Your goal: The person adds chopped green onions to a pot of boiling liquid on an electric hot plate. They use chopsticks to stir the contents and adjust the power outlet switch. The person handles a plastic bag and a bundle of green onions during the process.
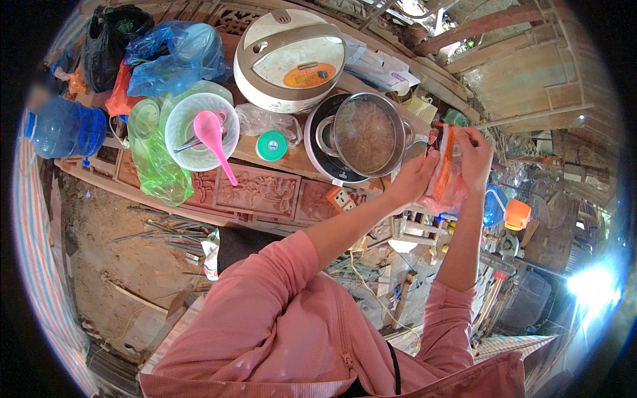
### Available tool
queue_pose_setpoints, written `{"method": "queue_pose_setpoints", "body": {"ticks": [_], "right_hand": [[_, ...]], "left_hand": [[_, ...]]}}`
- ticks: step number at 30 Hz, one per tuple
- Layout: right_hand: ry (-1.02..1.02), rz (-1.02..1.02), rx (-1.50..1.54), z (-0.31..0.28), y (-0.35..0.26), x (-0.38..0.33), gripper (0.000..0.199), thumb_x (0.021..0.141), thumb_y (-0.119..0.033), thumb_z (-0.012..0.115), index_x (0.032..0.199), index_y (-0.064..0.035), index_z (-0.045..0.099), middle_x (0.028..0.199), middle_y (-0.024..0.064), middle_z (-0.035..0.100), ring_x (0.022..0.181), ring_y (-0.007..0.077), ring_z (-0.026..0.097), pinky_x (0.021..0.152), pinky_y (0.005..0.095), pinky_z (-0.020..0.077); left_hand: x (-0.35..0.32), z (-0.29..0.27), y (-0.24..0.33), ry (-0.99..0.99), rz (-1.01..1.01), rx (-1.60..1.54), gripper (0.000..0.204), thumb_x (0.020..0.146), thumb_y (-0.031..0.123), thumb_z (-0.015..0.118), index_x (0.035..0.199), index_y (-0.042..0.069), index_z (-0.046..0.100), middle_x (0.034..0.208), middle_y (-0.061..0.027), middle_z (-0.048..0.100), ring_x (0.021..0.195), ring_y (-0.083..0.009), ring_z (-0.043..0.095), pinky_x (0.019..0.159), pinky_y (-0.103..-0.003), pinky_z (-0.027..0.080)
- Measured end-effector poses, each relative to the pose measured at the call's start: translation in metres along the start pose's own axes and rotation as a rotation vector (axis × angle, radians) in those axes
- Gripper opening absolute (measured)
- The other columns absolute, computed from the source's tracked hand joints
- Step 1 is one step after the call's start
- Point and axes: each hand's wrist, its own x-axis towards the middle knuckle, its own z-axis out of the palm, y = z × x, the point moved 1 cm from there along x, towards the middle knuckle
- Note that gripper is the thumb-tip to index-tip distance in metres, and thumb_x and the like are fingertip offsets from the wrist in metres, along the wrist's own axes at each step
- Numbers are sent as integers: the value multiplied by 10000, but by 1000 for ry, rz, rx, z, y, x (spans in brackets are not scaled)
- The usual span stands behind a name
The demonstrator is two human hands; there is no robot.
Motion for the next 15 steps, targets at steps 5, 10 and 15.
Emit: {"method": "queue_pose_setpoints", "body": {"ticks": [5, 10, 15], "right_hand": [[72, -10, -3, 0, 1, 0, 248, 912, -210, 663, 941, 34, 702, 768, 23, 652, 723, 77, 538, 684, 236, 442], [-4, 4, -27, 0, -2, -2, 267, 903, -236, 681, 922, 29, 699, 750, 19, 645, 716, 64, 526, 673, 237, 437], [-4, 8, -39, 2, -1, 3, 259, 901, -233, 683, 907, 26, 697, 744, 13, 644, 702, 60, 520, 661, 238, 435]], "left_hand": [[-2, -2, -1, -24, -67, -32, 513, 1035, 516, 336, 946, 83, 597, 694, 13, 557, 519, -82, 474, 431, -241, 362], [-3, 0, -1, -12, -51, -48, 508, 1035, 513, 341, 934, 87, 599, 690, 12, 553, 517, -78, 468, 431, -239, 352], [-2, 1, 0, 37, -117, -30, 510, 1030, 520, 350, 930, 87, 599, 688, 7, 551, 523, -81, 474, 435, -239, 353]]}}
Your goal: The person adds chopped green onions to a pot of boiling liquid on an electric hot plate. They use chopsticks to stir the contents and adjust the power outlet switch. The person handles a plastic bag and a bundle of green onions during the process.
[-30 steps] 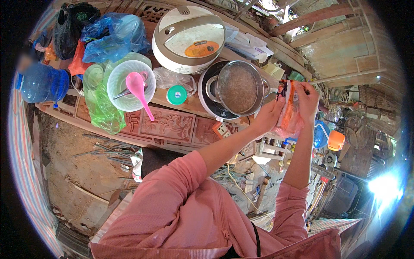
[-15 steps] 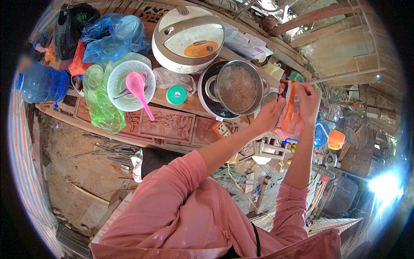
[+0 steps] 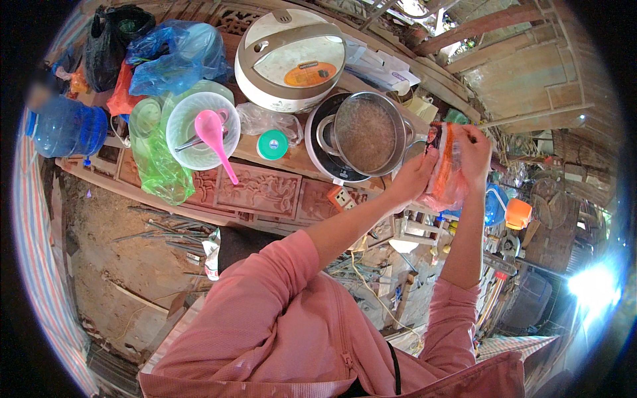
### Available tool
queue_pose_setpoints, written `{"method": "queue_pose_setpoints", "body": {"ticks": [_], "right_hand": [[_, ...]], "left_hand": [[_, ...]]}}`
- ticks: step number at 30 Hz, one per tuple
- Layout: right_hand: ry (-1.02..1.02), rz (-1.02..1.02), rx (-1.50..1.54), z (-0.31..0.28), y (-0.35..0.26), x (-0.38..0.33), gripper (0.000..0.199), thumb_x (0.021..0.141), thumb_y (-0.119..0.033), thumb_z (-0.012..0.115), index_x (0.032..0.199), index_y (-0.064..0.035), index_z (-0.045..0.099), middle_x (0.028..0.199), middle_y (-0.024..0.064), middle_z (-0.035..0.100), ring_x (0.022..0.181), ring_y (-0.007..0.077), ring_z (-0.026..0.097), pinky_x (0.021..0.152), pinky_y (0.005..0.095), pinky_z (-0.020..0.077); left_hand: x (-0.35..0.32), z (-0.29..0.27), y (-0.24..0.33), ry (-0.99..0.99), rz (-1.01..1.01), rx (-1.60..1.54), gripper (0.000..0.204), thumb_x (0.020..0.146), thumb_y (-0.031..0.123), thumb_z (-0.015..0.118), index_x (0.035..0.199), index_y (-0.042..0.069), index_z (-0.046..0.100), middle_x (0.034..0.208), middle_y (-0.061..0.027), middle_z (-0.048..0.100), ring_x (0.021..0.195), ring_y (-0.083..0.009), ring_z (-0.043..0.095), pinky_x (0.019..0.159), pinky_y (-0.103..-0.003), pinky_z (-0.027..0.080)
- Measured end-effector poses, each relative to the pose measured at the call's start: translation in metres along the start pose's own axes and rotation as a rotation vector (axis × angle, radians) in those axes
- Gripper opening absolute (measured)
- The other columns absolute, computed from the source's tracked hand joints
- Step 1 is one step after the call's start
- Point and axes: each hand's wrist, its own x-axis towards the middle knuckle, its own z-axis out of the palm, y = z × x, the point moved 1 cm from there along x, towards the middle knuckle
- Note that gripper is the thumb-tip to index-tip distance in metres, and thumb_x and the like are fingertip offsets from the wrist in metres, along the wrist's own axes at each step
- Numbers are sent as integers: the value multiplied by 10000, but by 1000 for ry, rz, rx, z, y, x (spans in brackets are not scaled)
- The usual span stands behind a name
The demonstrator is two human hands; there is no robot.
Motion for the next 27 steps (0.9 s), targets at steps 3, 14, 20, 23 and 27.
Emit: {"method": "queue_pose_setpoints", "body": {"ticks": [3, 14, 20, 23, 27], "right_hand": [[-44, -35, 4, 5, 4, 2, 255, 899, -232, 684, 906, 22, 700, 743, 10, 644, 695, 64, 523, 655, 237, 436], [-118, -43, 56, 20, 0, 14, 248, 886, -233, 692, 901, 14, 706, 756, 11, 651, 701, 62, 533, 651, 230, 438], [-60, -26, 48, 30, -5, 19, 248, 875, -228, 705, 883, 20, 697, 745, 3, 636, 703, 61, 528, 660, 237, 438], [-156, -24, 99, 39, -7, 22, 242, 876, -223, 705, 874, 19, 694, 739, 0, 632, 699, 58, 525, 655, 235, 436], [-92, 4, 87, 38, -10, 22, 232, 879, -212, 700, 875, 21, 692, 742, 1, 632, 701, 57, 518, 662, 230, 429]], "left_hand": [[-1, -2, 1, -28, -20, 2, 523, 1025, 534, 351, 931, 85, 603, 690, 4, 554, 526, -87, 480, 439, -239, 357], [13, -10, -8, -7, 59, -113, 490, 1043, 488, 338, 878, 75, 545, 587, -11, 503, 411, -107, 420, 371, -267, 309], [15, -18, -6, 84, 129, -56, 502, 1048, 469, 336, 835, 60, 535, 574, -27, 506, 399, -123, 441, 372, -282, 338], [10, -22, 0, 61, 93, -36, 513, 1046, 472, 344, 813, 58, 539, 581, -32, 522, 400, -128, 453, 375, -282, 350], [9, -22, 4, 123, 119, -3, 534, 1046, 475, 344, 803, 50, 558, 586, -36, 528, 430, -120, 473, 396, -275, 367]]}}
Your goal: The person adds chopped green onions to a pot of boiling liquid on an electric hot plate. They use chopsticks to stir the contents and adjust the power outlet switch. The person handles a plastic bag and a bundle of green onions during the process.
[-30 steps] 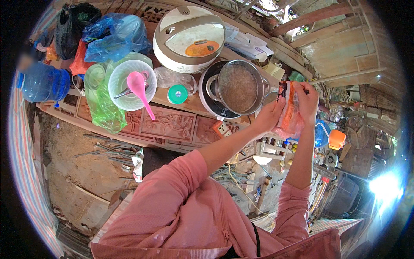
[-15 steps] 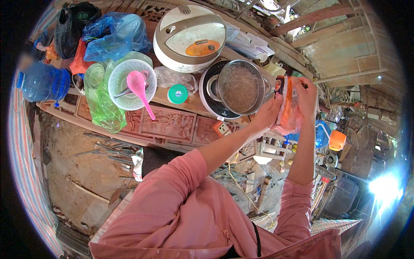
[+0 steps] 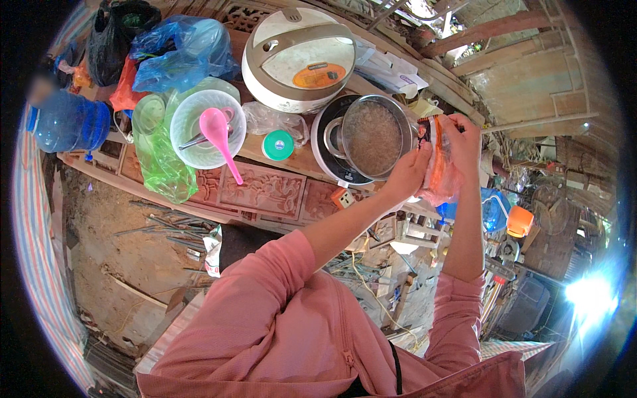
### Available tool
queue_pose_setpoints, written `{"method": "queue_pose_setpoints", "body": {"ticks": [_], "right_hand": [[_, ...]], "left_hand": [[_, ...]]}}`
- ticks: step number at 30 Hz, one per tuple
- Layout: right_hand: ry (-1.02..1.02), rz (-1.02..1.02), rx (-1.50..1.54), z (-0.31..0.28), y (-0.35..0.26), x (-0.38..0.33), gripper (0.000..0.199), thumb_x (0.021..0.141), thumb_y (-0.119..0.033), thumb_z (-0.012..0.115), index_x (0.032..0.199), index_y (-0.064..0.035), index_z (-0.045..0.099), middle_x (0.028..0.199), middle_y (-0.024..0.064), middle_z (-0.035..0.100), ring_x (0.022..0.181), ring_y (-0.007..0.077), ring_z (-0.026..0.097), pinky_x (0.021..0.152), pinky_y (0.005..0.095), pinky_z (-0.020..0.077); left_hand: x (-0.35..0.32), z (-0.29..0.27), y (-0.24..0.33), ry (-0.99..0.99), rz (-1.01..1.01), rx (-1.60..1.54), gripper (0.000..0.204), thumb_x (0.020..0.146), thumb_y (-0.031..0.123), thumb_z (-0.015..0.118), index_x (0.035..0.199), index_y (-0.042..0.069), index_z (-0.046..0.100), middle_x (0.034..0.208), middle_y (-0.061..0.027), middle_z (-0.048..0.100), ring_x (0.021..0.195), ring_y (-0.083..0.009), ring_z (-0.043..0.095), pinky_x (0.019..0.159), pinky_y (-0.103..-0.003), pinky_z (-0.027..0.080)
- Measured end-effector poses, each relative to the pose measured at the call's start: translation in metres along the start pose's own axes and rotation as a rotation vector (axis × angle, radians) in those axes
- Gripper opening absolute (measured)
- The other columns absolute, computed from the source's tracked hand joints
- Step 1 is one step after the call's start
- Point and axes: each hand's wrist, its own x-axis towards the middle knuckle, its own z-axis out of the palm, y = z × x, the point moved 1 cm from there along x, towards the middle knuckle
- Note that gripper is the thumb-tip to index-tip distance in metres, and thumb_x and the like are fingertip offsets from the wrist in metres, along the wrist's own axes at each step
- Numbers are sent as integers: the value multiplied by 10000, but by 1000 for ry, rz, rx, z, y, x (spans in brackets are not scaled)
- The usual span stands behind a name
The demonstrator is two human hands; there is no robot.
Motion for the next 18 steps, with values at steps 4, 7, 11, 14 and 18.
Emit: {"method": "queue_pose_setpoints", "body": {"ticks": [4, 7, 11, 14, 18], "right_hand": [[23, 20, 42, -4, -4, -7, 231, 878, -212, 703, 882, 19, 693, 756, 1, 631, 717, 56, 513, 669, 223, 421], [70, 15, -10, -15, 2, -21, 229, 881, -210, 699, 911, 17, 694, 768, 14, 652, 714, 74, 531, 670, 237, 435], [129, 99, 267, -30, 26, -49, 235, 889, -209, 694, 965, 14, 692, 837, -2, 657, 746, 80, 538, 689, 228, 427], [145, 141, 360, -42, 41, -74, 246, 891, -203, 698, 1018, 7, 688, 907, -7, 650, 770, 75, 542, 701, 225, 428], [177, 276, 496, -49, 43, -105, 240, 890, -187, 706, 1048, -9, 679, 870, -14, 612, 710, 42, 506, 605, 196, 387]], "left_hand": [[-1, 0, -3, -19, 56, 34, 537, 1047, 463, 351, 852, 22, 587, 610, -50, 557, 494, -140, 522, 464, -302, 419], [-5, 0, -3, -41, 114, 167, 529, 1042, 454, 372, 911, -9, 591, 654, -94, 603, 558, -218, 572, 559, -366, 472], [-11, -9, 4, -119, 175, 571, 504, 1023, 438, 412, 965, -30, 588, 779, -191, 664, 673, -378, 629, 672, -450, 497], [-19, -12, 11, -178, 257, 762, 471, 1001, 433, 442, 981, -12, 595, 836, -233, 662, 726, -440, 634, 669, -473, 501], [-30, -12, 17, -191, 283, 955, 444, 974, 445, 479, 1006, 27, 625, 809, -253, 652, 792, -439, 656, 683, -507, 504]]}}
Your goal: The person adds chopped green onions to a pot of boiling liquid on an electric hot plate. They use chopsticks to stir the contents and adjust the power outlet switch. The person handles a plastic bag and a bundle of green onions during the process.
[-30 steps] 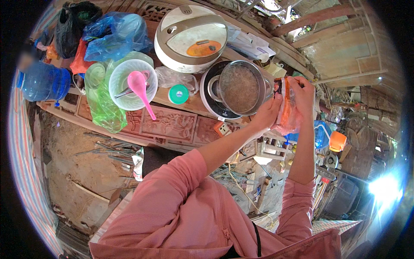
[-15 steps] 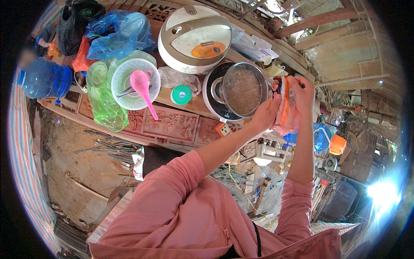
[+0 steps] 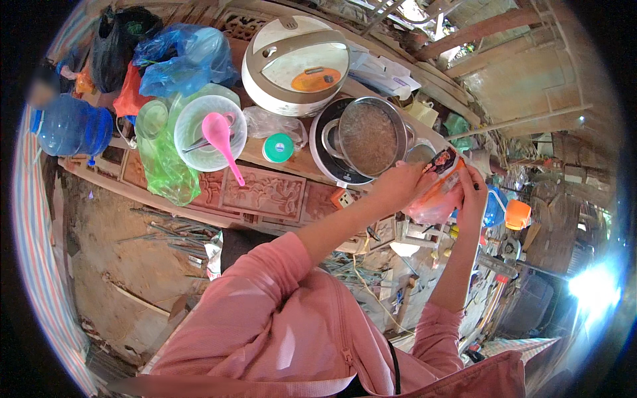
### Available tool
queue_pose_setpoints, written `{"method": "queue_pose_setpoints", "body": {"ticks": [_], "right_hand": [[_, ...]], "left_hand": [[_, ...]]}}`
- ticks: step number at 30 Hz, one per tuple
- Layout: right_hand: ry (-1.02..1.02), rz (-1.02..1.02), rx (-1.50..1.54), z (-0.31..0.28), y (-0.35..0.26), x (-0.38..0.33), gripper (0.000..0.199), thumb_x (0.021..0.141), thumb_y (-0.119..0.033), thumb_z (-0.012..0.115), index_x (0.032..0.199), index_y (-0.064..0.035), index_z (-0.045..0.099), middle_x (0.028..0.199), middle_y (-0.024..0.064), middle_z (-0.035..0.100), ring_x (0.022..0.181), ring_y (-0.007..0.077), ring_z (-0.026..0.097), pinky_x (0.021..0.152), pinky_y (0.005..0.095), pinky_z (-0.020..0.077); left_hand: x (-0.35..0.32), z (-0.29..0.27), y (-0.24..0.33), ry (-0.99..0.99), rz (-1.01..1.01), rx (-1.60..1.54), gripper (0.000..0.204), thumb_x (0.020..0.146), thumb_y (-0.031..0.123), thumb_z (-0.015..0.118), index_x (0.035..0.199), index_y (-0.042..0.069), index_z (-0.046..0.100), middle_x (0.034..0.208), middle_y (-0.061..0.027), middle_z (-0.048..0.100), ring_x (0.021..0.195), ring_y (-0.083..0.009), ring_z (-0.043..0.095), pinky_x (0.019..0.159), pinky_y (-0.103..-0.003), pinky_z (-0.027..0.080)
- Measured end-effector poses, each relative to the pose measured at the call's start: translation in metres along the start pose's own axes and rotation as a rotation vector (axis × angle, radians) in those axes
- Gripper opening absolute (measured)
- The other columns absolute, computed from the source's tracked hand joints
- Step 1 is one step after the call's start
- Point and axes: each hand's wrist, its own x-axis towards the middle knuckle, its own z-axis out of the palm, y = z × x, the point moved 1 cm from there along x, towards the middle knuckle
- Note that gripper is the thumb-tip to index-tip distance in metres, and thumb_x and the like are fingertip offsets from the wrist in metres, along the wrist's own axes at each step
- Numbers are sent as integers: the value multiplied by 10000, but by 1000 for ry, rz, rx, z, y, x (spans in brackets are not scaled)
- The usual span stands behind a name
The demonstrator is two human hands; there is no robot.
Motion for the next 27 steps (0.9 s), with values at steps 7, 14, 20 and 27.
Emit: {"method": "queue_pose_setpoints", "body": {"ticks": [7, 14, 20, 27], "right_hand": [[63, 94, -18, -3, -14, -63, 178, 889, -142, 700, 1039, -47, 685, 783, -60, 548, 577, -11, 404, 424, 163, 261], [-329, -136, -130, 49, 2, -126, 200, 840, -94, 699, 1025, -18, 703, 941, 20, 675, 822, 97, 605, 707, 238, 473], [-586, -157, -126, 144, 46, -149, 170, 855, -44, 676, 1019, -10, 701, 992, 58, 675, 878, 111, 604, 748, 250, 465], [-660, -175, -158, 250, 94, -141, 275, 862, -98, 668, 1129, -34, 683, 1076, 103, 684, 903, 168, 647, 779, 301, 490]], "left_hand": [[-45, -25, 3, -85, 76, -30, 400, 930, 383, 595, 1066, 8, 557, 967, -229, 643, 850, -414, 647, 725, -477, 507], [-138, -90, -20, -193, -86, -197, 627, 847, 146, 725, 1362, -27, 413, 1227, -169, 585, 1090, -252, 603, 934, -366, 475], [-203, -158, -61, -98, -105, -2, 660, 857, 105, 690, 1417, -16, 364, 1342, -179, 505, 1225, -255, 527, 1041, -359, 402], [-214, -175, -115, 158, -126, 277, 610, 875, 145, 609, 1397, -47, 361, 1368, -254, 482, 1258, -386, 487, 1031, -437, 404]]}}
